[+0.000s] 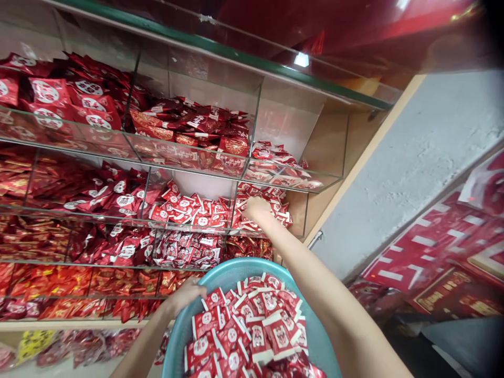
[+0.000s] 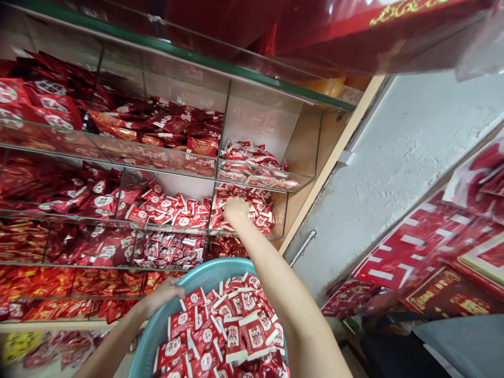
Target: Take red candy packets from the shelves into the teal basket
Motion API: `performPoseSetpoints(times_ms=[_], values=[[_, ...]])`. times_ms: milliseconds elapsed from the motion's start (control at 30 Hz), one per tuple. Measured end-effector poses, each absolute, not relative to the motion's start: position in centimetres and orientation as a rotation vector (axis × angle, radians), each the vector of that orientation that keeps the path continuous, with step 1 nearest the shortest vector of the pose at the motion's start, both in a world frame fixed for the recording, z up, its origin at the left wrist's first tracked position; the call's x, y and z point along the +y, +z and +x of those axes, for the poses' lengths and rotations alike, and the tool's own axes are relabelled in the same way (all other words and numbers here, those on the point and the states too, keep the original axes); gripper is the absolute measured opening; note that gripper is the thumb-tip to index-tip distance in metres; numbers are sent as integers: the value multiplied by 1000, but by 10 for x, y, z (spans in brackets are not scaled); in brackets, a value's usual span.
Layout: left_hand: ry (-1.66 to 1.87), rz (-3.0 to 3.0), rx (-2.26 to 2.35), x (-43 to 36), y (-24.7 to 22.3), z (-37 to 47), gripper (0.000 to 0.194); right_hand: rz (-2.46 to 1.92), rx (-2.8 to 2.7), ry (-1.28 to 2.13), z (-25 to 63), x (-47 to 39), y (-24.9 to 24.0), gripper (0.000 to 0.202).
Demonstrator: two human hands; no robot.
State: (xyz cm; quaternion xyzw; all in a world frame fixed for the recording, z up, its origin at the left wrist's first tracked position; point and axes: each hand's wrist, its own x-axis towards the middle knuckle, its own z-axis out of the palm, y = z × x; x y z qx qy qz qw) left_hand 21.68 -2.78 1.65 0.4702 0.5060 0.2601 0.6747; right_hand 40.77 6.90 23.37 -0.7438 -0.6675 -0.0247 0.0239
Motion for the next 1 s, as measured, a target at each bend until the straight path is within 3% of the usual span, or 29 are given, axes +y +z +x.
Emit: performPoseSetpoints(times_ms=[300, 467, 600, 800, 1000], values=[[571, 1101, 1173, -30, 24, 220, 12, -2234, -1997, 76, 429, 52, 251, 43], [537, 1091, 1191, -29, 24, 220, 14, -1855, -2116, 112, 475, -2, 257, 35], [545, 1121, 1158, -29, 25, 219, 15, -1789, -2153, 267, 513, -64, 220, 33], [538, 1162, 1206, -28, 28, 219, 12, -2257, -1942, 291, 547, -129, 142, 24], [519, 1165, 1237, -26, 26, 220, 11, -2501, -1752, 302, 550, -161, 99, 24]])
